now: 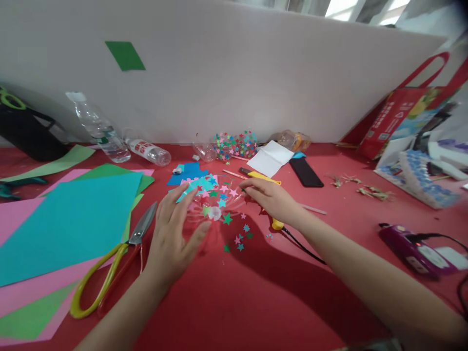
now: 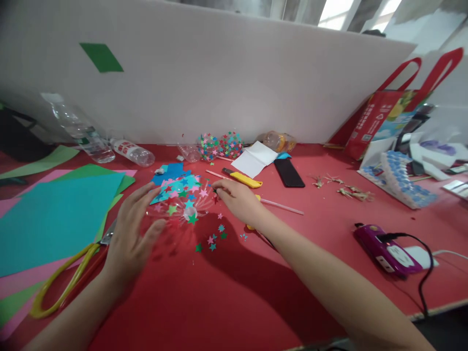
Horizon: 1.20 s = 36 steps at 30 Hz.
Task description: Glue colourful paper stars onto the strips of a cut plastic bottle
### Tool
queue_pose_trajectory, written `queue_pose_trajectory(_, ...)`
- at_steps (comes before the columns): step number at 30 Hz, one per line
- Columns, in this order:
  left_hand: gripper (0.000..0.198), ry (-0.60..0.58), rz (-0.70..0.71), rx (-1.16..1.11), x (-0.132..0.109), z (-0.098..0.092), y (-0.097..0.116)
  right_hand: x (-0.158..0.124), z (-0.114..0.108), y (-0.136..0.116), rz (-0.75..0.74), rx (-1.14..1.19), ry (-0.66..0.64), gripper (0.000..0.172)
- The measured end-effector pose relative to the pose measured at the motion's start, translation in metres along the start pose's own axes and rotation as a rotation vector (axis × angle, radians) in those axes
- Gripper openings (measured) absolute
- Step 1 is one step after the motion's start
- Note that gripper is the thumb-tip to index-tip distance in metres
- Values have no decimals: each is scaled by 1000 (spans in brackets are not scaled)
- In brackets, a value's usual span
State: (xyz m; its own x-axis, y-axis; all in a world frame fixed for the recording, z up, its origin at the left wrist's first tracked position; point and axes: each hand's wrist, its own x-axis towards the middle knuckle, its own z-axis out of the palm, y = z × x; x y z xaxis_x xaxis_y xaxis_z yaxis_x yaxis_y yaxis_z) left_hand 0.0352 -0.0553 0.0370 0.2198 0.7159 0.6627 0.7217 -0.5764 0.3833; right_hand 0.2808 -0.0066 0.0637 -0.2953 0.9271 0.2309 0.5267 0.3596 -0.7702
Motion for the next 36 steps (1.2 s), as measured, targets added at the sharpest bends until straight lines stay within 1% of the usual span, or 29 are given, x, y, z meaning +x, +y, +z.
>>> queue_pose_trajectory(3, 49, 37, -160, -158, -1, 1, -9, -1, 8, 8, 25, 72, 16, 22)
queue_pose_trajectory(6, 50, 47, -336, -279, -1, 4, -18, -3, 13, 12, 29, 95, 41, 23)
queue_pose_trajectory(8, 53, 40, -397, -323, 0, 6, -20, -6, 15, 11, 30, 104, 44, 23)
queue_pose_trajectory(12, 56, 30, -445, -353, 3, 7, -18, -12, 16, 4, 34, 112, 37, 22)
queue_pose_trajectory(17, 57, 39, -434, -382, 4, 9, -15, -16, 16, 2, 37, 91, 61, 22)
queue_pose_trajectory(20, 56, 19, -418, -370, 3, 12, -15, -15, 13, 10, 30, 51, 71, 23)
queue_pose_trajectory(23, 52, 19, -392, -340, 5, 12, -13, -17, 7, 21, 29, -52, 103, 23)
queue_pose_trajectory(25, 47, 89, -345, -304, 7, 9, -8, -21, 4, 26, 29, -161, 122, 19)
queue_pose_trajectory(27, 38, 232, -282, -262, 9, 3, -3, -26, 4, 29, 12, -279, 101, 13)
queue_pose_trajectory(29, 25, 383, -230, -248, 8, -4, 2, -30, 8, 30, -32, -386, 46, 11)
queue_pose_trajectory(30, 18, 425, -214, -256, 5, -8, 3, -32, 12, 30, -61, -434, 16, 10)
queue_pose_trajectory(31, 14, 435, -198, -265, 1, -10, 5, -33, 16, 29, -91, -481, -9, 9)
queue_pose_trajectory(32, 10, 407, -176, -271, -3, -12, 6, -34, 21, 29, -120, -525, -28, 9)
queue_pose_trajectory(33, 7, 300, -160, -266, -9, -13, 7, -34, 25, 29, -147, -567, -41, 9)
queue_pose_trajectory(36, 5, -115, -13, -187, -23, -11, 14, -35, 36, 29, -210, -672, -50, 16)
